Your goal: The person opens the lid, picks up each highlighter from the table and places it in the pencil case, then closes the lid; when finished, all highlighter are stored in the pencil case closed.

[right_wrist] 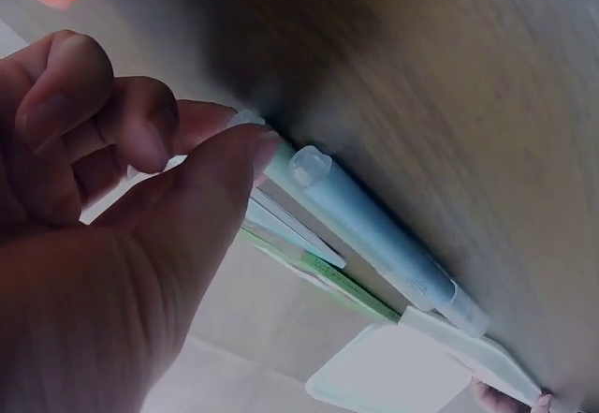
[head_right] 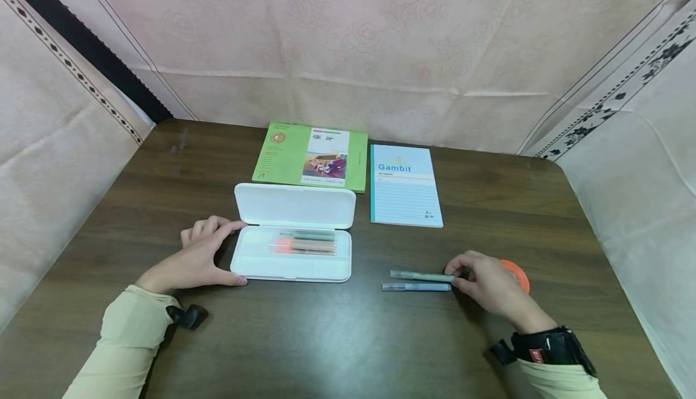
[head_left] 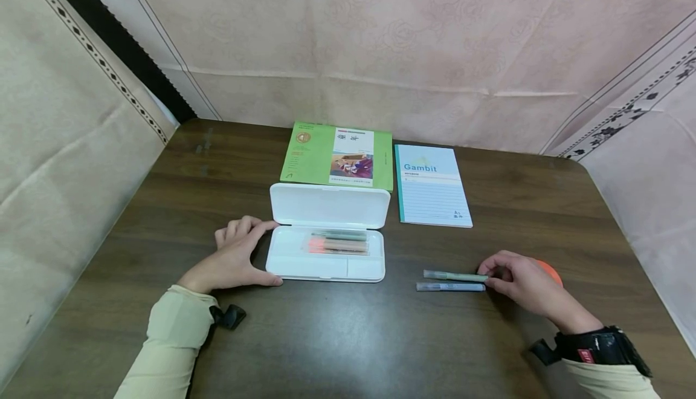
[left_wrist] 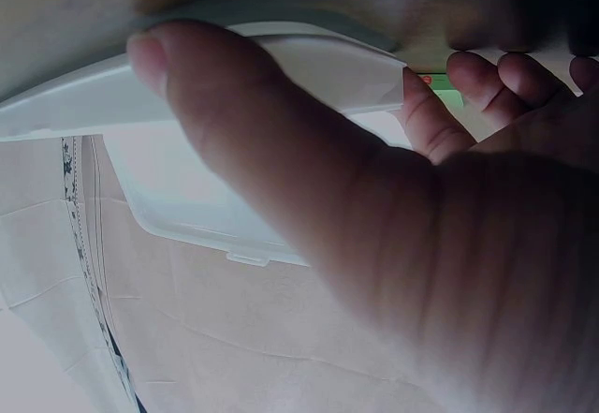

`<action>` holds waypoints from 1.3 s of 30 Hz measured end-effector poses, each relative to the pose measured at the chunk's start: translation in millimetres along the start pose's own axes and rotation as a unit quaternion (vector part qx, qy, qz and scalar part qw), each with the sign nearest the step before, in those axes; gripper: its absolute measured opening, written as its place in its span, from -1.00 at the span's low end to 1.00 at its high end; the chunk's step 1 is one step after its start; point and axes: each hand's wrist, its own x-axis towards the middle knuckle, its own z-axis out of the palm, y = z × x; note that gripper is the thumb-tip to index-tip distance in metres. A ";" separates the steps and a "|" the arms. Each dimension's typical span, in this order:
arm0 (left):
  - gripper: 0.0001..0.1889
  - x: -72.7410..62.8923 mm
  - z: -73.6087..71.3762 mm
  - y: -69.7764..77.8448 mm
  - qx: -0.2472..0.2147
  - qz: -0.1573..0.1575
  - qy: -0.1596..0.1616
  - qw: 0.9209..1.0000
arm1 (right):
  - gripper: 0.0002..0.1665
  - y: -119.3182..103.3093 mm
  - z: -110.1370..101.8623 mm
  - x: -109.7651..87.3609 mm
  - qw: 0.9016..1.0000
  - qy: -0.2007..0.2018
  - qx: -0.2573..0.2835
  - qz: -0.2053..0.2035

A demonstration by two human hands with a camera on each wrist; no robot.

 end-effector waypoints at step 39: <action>0.06 -0.8 0.2 2.5 0.004 -0.004 0.002 1.000 | -0.84 -161.9 46.1 104.8 0.991 -0.103 0.075 -0.050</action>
